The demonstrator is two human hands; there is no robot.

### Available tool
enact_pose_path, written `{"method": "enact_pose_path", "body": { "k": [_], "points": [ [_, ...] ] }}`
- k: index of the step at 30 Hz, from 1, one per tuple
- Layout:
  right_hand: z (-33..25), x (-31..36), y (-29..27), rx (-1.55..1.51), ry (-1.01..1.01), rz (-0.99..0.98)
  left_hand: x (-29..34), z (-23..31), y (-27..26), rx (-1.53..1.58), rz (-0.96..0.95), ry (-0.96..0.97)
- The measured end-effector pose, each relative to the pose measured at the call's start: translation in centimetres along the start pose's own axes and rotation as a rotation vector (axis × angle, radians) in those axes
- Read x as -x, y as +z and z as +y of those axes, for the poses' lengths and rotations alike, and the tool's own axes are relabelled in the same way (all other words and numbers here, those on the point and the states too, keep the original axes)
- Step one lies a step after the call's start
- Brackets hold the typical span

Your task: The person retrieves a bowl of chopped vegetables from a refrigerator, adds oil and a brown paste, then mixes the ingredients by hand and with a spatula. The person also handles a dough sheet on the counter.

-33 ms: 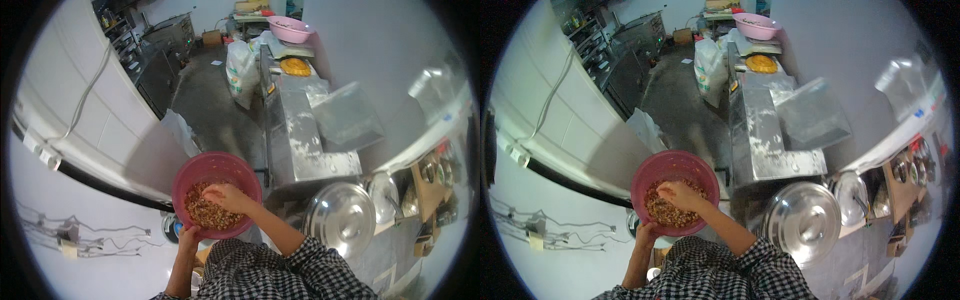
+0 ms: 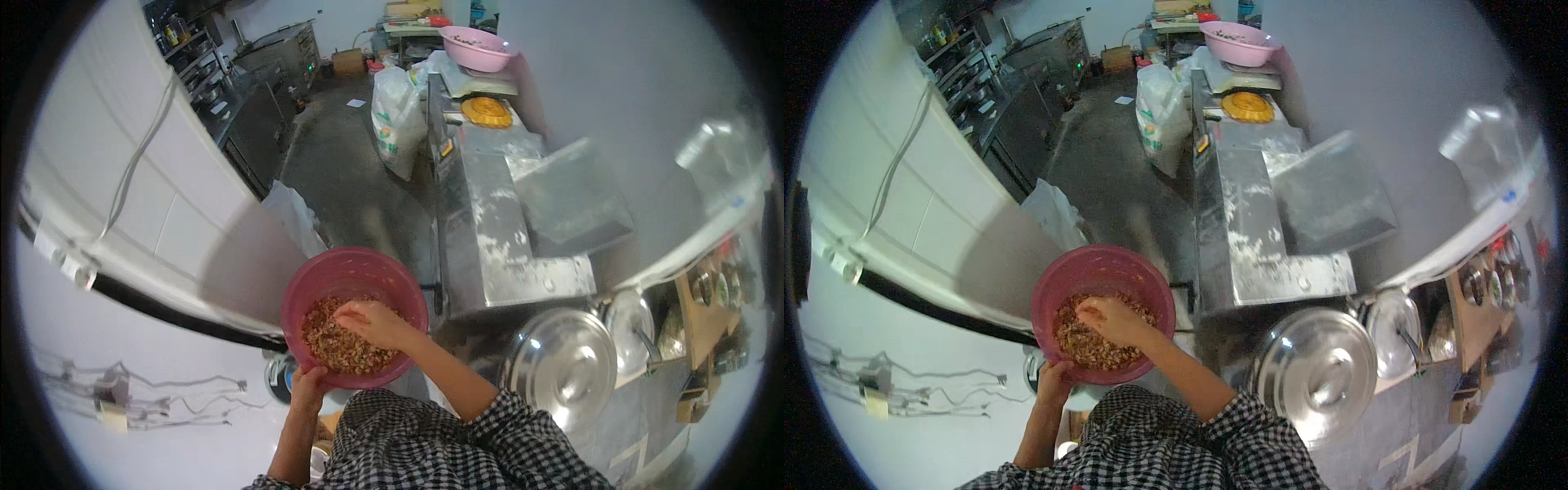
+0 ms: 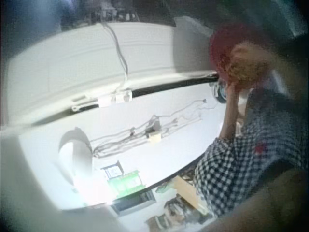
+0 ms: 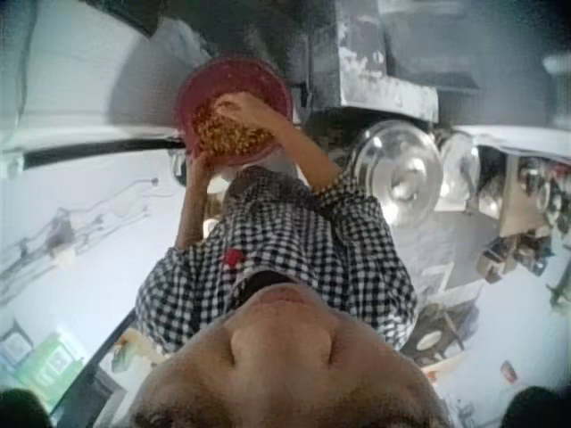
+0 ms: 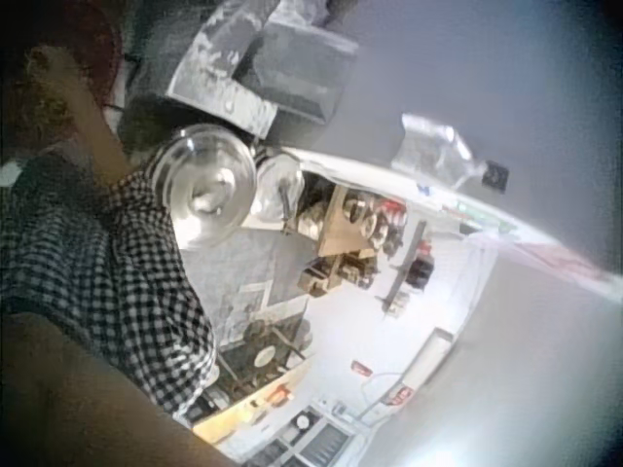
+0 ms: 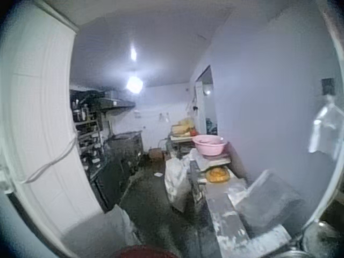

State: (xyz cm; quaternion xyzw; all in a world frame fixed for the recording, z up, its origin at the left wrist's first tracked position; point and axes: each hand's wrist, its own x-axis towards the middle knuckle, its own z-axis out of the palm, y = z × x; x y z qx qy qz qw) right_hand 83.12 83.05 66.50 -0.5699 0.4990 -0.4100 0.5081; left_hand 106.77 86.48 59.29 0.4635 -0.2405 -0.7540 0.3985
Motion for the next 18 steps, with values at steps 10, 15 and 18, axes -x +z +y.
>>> {"method": "enact_pose_path", "body": {
  "k": [10, 15, 18],
  "points": [
    [5.5, -26.5, -16.0, -0.055, 0.042, 0.303, -34.8, 10.0, 11.9, -0.233, 0.074, -0.195],
    [3.6, -37.4, -24.1, -0.188, 0.201, 0.366, -48.7, 15.6, 16.6, -0.177, 0.04, -0.208],
    [2.1, -41.5, -27.7, -0.333, 0.117, 0.445, -55.3, 18.7, 19.2, -0.16, 0.0, -0.201]
  ]
}}
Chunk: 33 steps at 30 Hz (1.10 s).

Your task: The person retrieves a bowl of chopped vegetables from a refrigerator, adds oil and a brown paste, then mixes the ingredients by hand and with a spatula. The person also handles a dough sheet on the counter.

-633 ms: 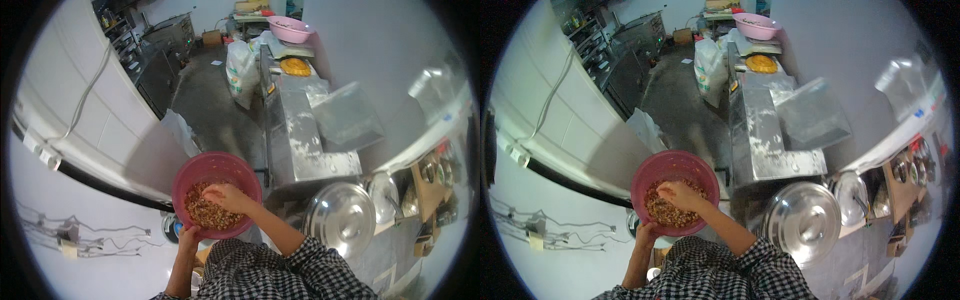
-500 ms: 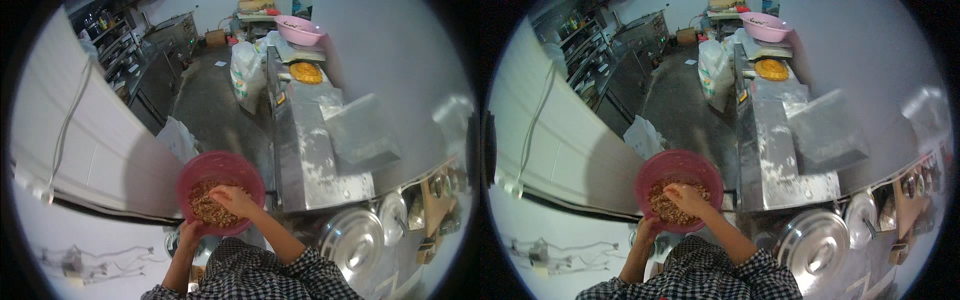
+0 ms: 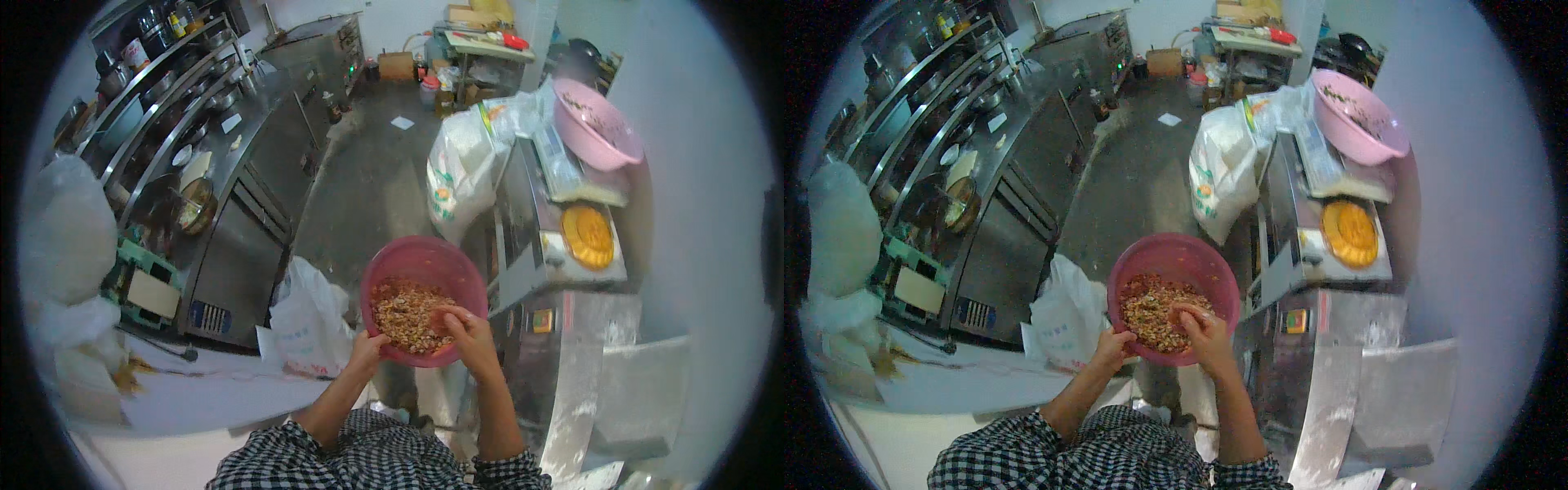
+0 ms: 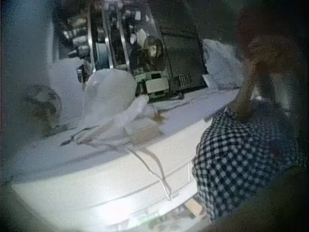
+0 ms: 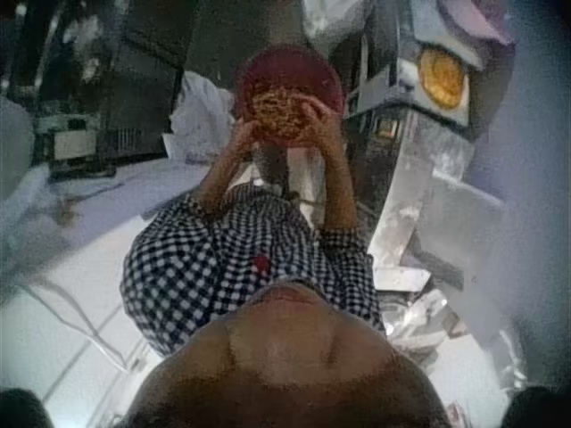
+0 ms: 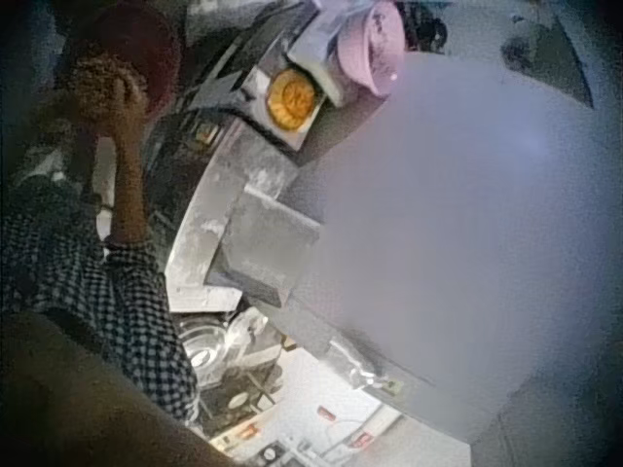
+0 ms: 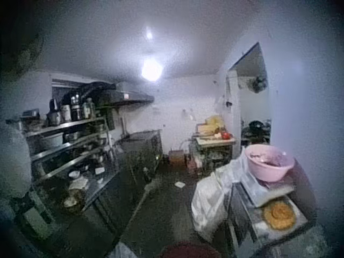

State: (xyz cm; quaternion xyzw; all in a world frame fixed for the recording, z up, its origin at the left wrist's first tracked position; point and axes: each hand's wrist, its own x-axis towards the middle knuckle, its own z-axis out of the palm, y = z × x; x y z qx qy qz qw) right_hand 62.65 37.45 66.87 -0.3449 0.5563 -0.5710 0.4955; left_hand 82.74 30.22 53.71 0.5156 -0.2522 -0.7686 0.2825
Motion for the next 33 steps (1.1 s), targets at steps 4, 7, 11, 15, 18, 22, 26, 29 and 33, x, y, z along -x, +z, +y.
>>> {"method": "enact_pose_path", "body": {
  "k": [4, 7, 11, 15, 18, 22, 26, 29, 33],
  "points": [
    [-2.6, -5.9, -1.6, 0.054, 0.072, 0.06, -6.1, 5.0, 1.6, 0.084, 0.043, 0.028],
    [-3.7, -12.1, -3.2, -0.067, 0.133, 0.071, -11.0, 9.7, 1.7, 0.188, 0.094, 0.031],
    [-5.6, -23.9, -6.3, -0.057, 0.106, 0.094, -18.7, 18.2, 0.5, 0.156, 0.106, 0.054],
    [-8.8, -38.3, -7.4, -0.121, 0.021, 0.107, -23.7, 24.6, -0.8, 0.24, 0.194, 0.115],
    [-11.2, -50.4, -4.0, -0.091, 0.045, 0.041, -27.1, 28.0, -2.6, 0.377, 0.237, 0.175],
    [-13.1, -67.9, 5.4, -0.075, -0.071, -0.363, -35.6, 35.0, -5.3, 0.391, 0.317, 0.376],
    [-14.2, -82.4, 14.0, -0.035, -0.113, -0.547, -45.2, 45.9, -8.2, 0.366, 0.416, 0.404],
    [-15.1, -90.7, 16.2, 0.044, 0.054, -0.447, -51.3, 54.7, -9.6, 0.351, 0.435, 0.402],
    [-16.1, -99.7, 14.9, -0.054, 0.007, -0.367, -59.6, 66.0, -11.3, 0.539, 0.42, 0.467]
  ]
}}
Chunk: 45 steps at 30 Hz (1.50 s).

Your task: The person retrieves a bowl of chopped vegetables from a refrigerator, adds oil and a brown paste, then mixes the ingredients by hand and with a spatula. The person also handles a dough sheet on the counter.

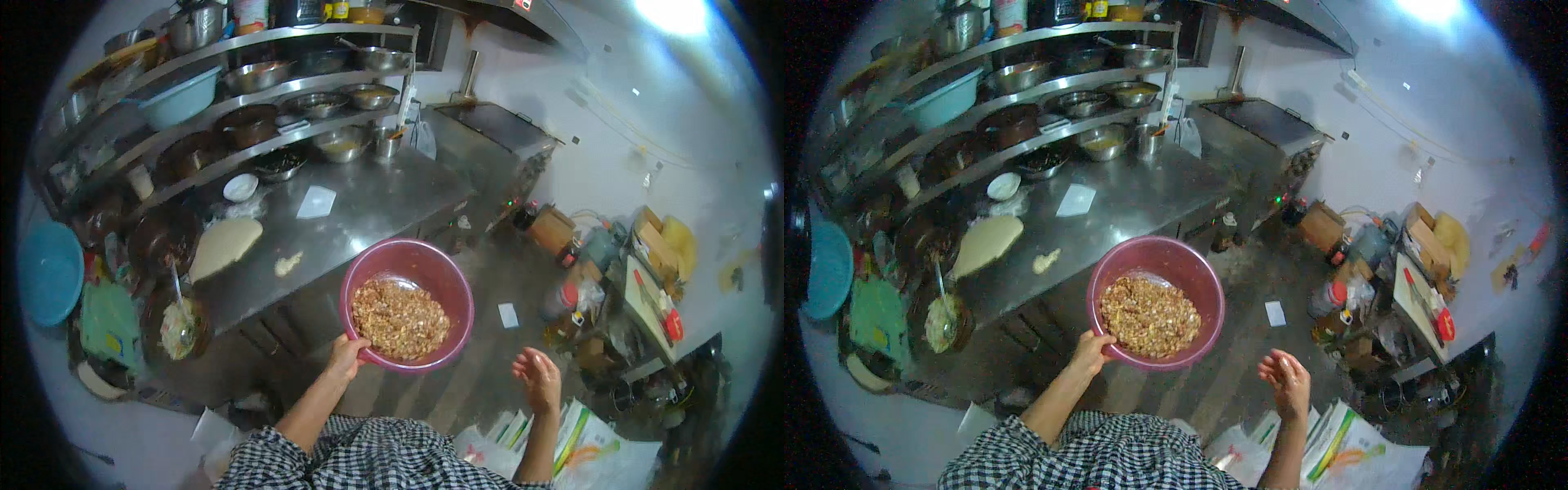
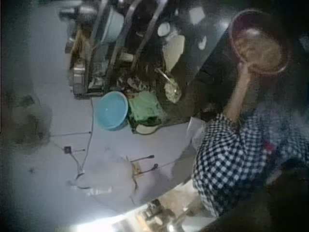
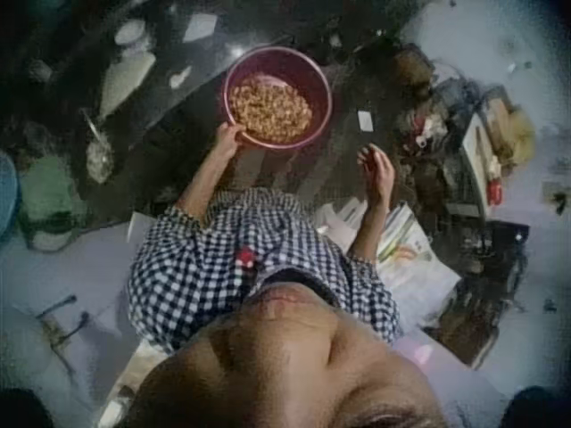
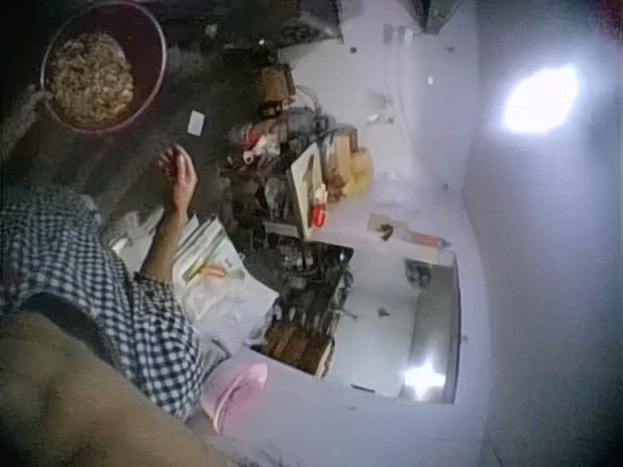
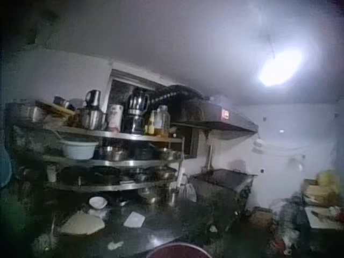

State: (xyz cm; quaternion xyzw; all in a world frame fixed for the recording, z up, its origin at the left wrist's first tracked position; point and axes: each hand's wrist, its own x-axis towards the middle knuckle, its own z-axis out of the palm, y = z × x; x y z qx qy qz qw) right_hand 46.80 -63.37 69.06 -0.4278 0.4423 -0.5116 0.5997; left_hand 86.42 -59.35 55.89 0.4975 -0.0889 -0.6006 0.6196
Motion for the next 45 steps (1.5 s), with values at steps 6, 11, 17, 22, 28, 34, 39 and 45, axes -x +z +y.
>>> {"method": "enact_pose_path", "body": {
  "k": [6, 11, 17, 22, 28, 34, 39, 45],
  "points": [
    [0.8, -15.4, -6.3, -0.099, 0.088, 0.3, -18.0, 3.7, 10.2, 0.283, -0.038, 0.063],
    [1.5, -32.2, -8.1, -0.091, 0.034, -0.035, -32.7, 6.2, 18.8, 0.249, 0.088, 0.137],
    [-2.4, -50.2, -3.7, 0.003, 0.072, -0.21, -45.2, 7.8, 26.4, 0.384, 0.323, 0.016],
    [-4.5, -60.2, 5.7, 0.08, 0.042, -0.395, -51.7, 8.2, 30.5, 0.521, 0.391, 0.113],
    [-1.8, -65.4, 14.9, 0.122, 0.112, -0.546, -51.2, 7.3, 26.1, 0.329, -0.05, 0.031],
    [-0.6, -66.4, 20.8, 0.149, 0.124, -0.491, -45.8, 25.2, 8.9, -0.217, 0.236, 0.819],
    [0.8, -66.9, 23.7, 0.22, 0.088, -0.456, -39.8, 48.4, -5.3, -1.036, 1.126, 1.342],
    [6.2, -70.1, 22.6, 0.265, 0.019, -0.55, -42.5, 62.8, -14.5, -1.756, 1.316, 0.765]
  ]
}}
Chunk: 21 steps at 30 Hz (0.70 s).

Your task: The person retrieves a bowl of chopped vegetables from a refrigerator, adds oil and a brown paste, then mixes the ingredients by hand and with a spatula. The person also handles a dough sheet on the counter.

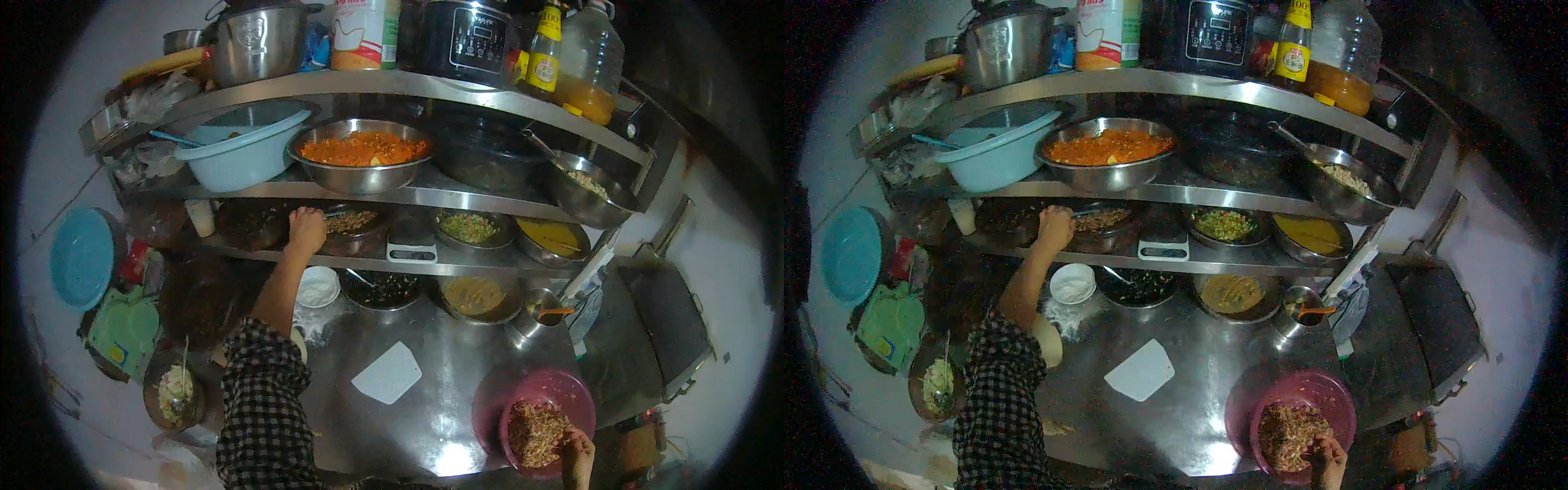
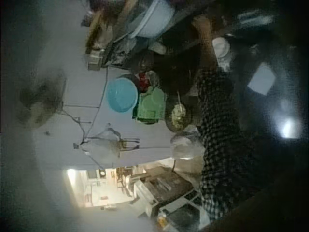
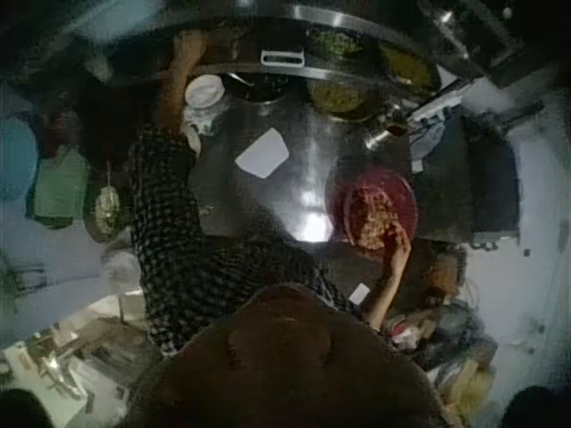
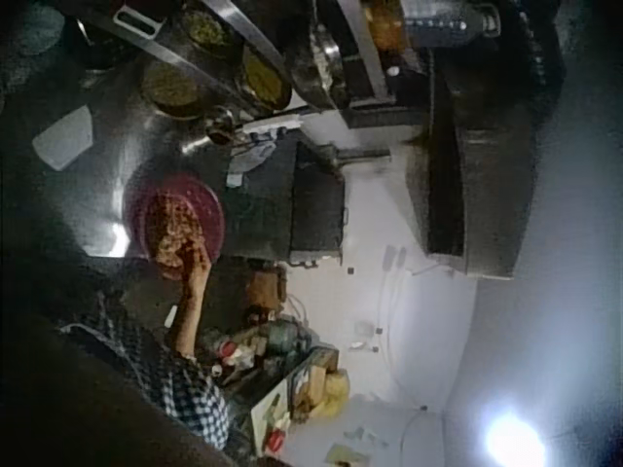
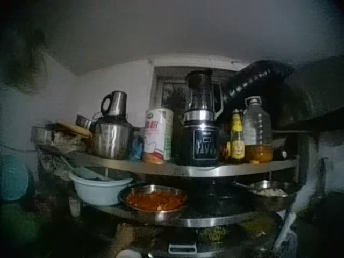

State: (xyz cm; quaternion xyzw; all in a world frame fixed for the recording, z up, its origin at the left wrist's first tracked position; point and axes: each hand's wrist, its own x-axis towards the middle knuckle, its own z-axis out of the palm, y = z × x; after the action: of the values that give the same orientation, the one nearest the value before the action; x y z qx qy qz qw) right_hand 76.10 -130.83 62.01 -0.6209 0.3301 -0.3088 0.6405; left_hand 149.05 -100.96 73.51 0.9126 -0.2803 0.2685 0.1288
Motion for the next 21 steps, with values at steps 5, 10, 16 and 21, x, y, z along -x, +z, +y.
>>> {"method": "enact_pose_path", "body": {
  "k": [5, 10, 16, 21],
  "points": [
    [1.0, -0.4, 3.6, 0.045, -0.036, 0.034, -5.2, -4.0, 6.4, -0.221, -0.428, -0.127],
    [-4.1, -0.1, 11.2, 0.082, 0.039, 0.162, -6.1, -5.2, 7.2, -0.168, -0.321, -0.072],
    [-5.3, -2.8, 14.5, -0.06, 0.214, -0.023, -3.5, -5.7, 2.4, -0.098, -0.425, -0.184],
    [-3.9, -4.0, 14.0, -0.185, 0.247, -0.172, 4.2, -6.8, -3.4, 0.375, -0.222, -0.14]
  ]
}}
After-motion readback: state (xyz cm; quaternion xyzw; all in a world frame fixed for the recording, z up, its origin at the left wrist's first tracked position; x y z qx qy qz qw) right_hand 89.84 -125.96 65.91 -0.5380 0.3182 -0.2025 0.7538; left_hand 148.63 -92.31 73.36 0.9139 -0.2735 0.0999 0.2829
